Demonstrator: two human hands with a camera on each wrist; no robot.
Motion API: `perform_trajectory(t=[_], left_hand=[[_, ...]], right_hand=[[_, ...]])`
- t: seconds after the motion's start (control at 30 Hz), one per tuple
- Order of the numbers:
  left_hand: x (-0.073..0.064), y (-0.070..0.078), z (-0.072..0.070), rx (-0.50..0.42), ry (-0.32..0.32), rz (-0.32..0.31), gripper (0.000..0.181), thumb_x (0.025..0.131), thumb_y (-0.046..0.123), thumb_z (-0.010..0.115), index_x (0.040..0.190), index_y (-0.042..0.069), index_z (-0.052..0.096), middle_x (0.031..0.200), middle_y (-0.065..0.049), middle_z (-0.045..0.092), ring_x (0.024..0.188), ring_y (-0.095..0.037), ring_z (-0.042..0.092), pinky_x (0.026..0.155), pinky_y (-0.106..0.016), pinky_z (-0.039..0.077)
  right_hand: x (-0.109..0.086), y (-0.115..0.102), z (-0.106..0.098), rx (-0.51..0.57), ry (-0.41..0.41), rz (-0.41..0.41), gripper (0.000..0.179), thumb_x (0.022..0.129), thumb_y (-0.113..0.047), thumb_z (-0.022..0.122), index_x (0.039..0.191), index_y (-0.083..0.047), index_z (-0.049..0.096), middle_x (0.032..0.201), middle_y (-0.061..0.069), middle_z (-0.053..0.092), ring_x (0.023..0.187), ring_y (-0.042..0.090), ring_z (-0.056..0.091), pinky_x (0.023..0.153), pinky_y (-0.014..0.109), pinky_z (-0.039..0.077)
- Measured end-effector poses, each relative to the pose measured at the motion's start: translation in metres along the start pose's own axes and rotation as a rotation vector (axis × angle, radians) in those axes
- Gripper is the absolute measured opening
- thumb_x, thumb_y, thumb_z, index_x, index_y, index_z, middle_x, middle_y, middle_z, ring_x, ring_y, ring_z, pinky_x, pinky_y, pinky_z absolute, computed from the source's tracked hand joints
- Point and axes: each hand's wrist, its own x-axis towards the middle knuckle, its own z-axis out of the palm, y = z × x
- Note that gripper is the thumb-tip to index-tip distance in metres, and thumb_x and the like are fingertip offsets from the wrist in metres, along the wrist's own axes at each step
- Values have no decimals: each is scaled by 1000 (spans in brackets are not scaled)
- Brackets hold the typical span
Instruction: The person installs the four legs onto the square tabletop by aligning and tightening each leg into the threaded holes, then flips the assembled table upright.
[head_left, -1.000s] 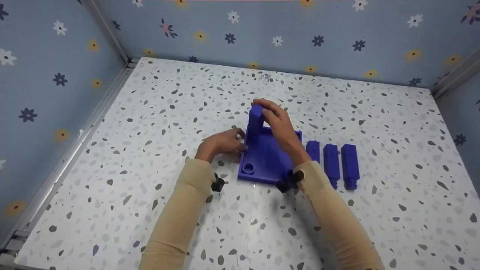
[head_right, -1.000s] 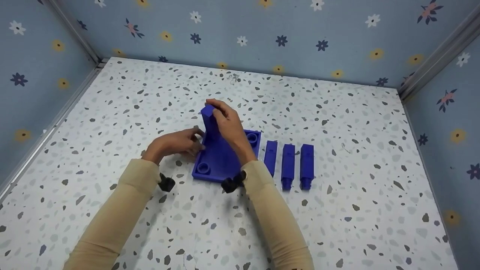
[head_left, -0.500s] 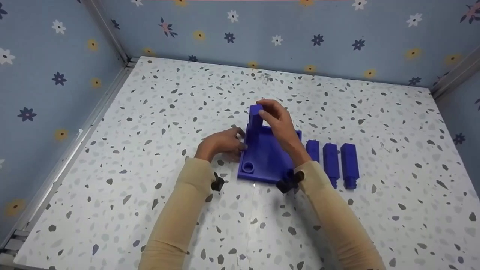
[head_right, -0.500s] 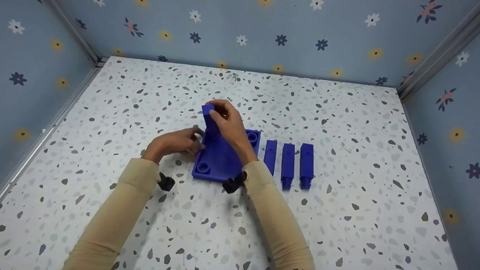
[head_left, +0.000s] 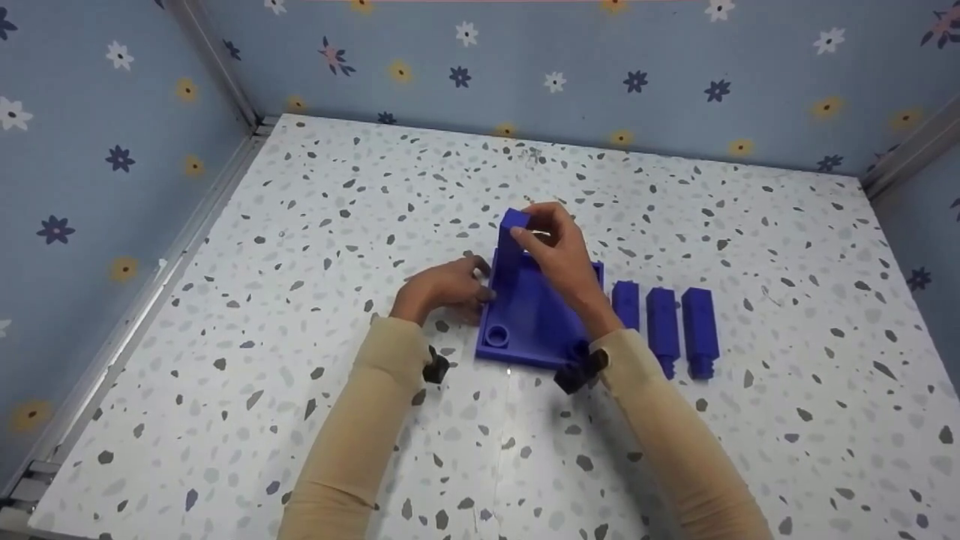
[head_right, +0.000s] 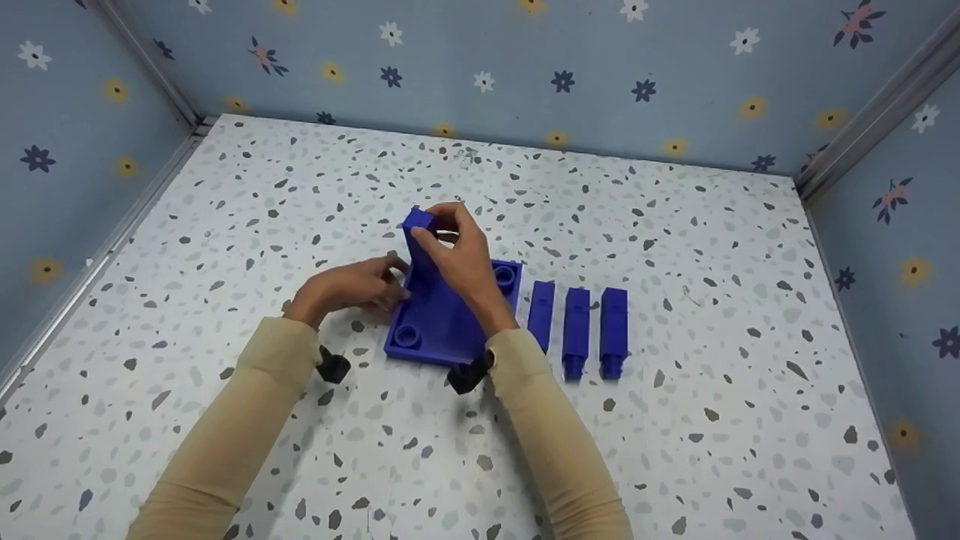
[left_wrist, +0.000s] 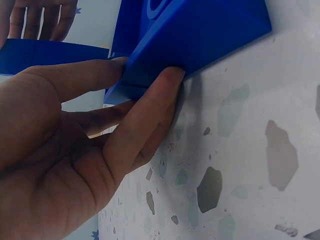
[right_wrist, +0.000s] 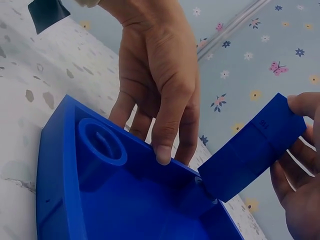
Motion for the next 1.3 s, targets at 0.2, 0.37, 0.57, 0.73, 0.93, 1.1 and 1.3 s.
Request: perform_trajectory(t=[0.2, 0.37, 0.57, 0.73, 0.93, 1.1, 1.3], left_hand=[[1, -2, 1, -1, 20, 6, 52, 89, 28, 64, 134, 12, 46, 135, -12, 51, 116, -25, 52, 103, -41, 40], [1, -3, 1, 16, 28, 9, 52, 89, 30, 64, 135, 13, 46, 136, -12, 50, 118, -25, 51, 105, -42, 39], [0, -3, 2, 9, 22, 1, 53, 90, 31, 63, 136, 13, 44, 137, -12, 50, 119, -25, 51, 105, -42, 39], [0, -2, 2, -11, 14, -13, 53, 91, 30, 62, 137, 14, 43, 138, -12, 48, 120, -26, 51, 105, -43, 38], [0, -2, 2, -4, 17, -12, 52, 91, 30, 62, 137, 14, 43, 137, -12, 48, 120, -26, 50, 105, -42, 38], [0, -2, 1, -12, 19, 1, 52, 91, 29, 62, 137, 12, 43, 134, -12, 51, 116, -24, 53, 104, -41, 40], [1, 0, -1, 2, 12, -1, 52, 90, 30, 63, 136, 12, 45, 133, -10, 52, 112, -22, 55, 103, -39, 40]], right_hand=[[-3, -1, 4, -51, 37, -40, 35, 87, -8, 69, 115, 7, 52, 106, 13, 60, 101, 23, 58, 93, 41, 47], [-5, -2, 5, -61, 56, -40, 37, 86, -8, 69, 115, 7, 52, 106, 13, 60, 100, 23, 58, 92, 41, 47], [-3, 5, 5, -71, 62, -53, 39, 90, -10, 65, 121, 9, 51, 115, 17, 57, 103, 22, 55, 96, 40, 45], [6, 24, 2, -53, 78, -38, 32, 96, -14, 56, 123, 2, 54, 117, 13, 57, 106, 18, 55, 95, 33, 45], [11, 27, -1, 8, 69, -8, 28, 95, -13, 57, 122, -2, 56, 122, 15, 57, 109, 17, 57, 93, 29, 45], [14, 23, -3, 87, 10, 21, 29, 94, -10, 54, 123, -2, 57, 126, 15, 56, 109, 18, 58, 97, 32, 44], [18, 19, -3, 155, -80, 54, 35, 96, -7, 46, 128, -2, 57, 131, 14, 57, 116, 18, 56, 103, 35, 40]])
